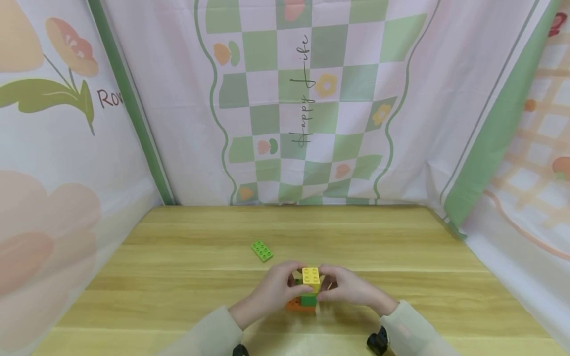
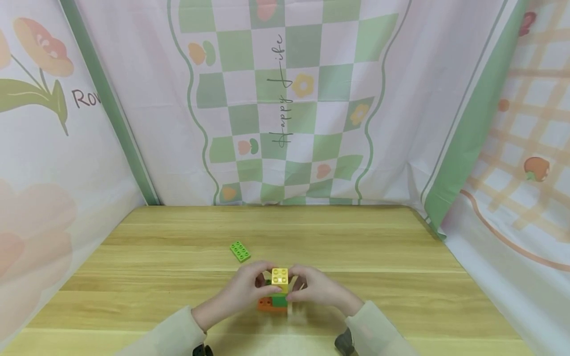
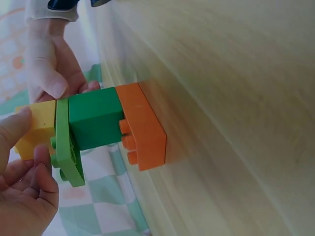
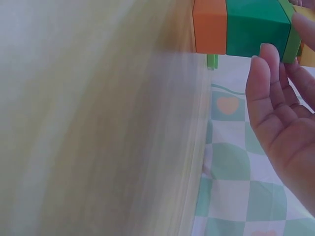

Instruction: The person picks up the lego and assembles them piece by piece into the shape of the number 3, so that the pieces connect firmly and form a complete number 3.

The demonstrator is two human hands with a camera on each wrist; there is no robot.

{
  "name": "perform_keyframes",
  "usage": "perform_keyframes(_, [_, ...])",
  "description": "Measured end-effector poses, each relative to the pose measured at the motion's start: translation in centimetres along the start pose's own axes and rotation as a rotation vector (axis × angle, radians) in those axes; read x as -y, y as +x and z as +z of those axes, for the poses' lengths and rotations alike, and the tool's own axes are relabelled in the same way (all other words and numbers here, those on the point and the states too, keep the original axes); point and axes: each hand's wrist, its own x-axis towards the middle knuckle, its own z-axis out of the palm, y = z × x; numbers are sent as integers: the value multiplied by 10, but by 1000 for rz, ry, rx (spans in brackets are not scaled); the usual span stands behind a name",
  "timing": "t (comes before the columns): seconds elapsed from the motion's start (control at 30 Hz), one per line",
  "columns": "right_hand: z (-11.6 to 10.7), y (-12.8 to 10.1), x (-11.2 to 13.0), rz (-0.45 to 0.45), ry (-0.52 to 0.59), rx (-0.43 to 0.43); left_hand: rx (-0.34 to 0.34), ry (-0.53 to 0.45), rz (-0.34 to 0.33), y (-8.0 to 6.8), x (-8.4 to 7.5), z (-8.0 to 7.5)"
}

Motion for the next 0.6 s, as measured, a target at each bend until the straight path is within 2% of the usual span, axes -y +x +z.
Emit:
perform_keyframes(0.23, [0,0,0,2,-5,-1,14,80,10,0,-1,-2])
perform_keyframes(0.4, [0,0,-1,7,-5,-4,27,102,13,1,-1,-3])
perform_keyframes(0.6, [0,1,-1,17,2,-6,34,162,52,2,1,-2])
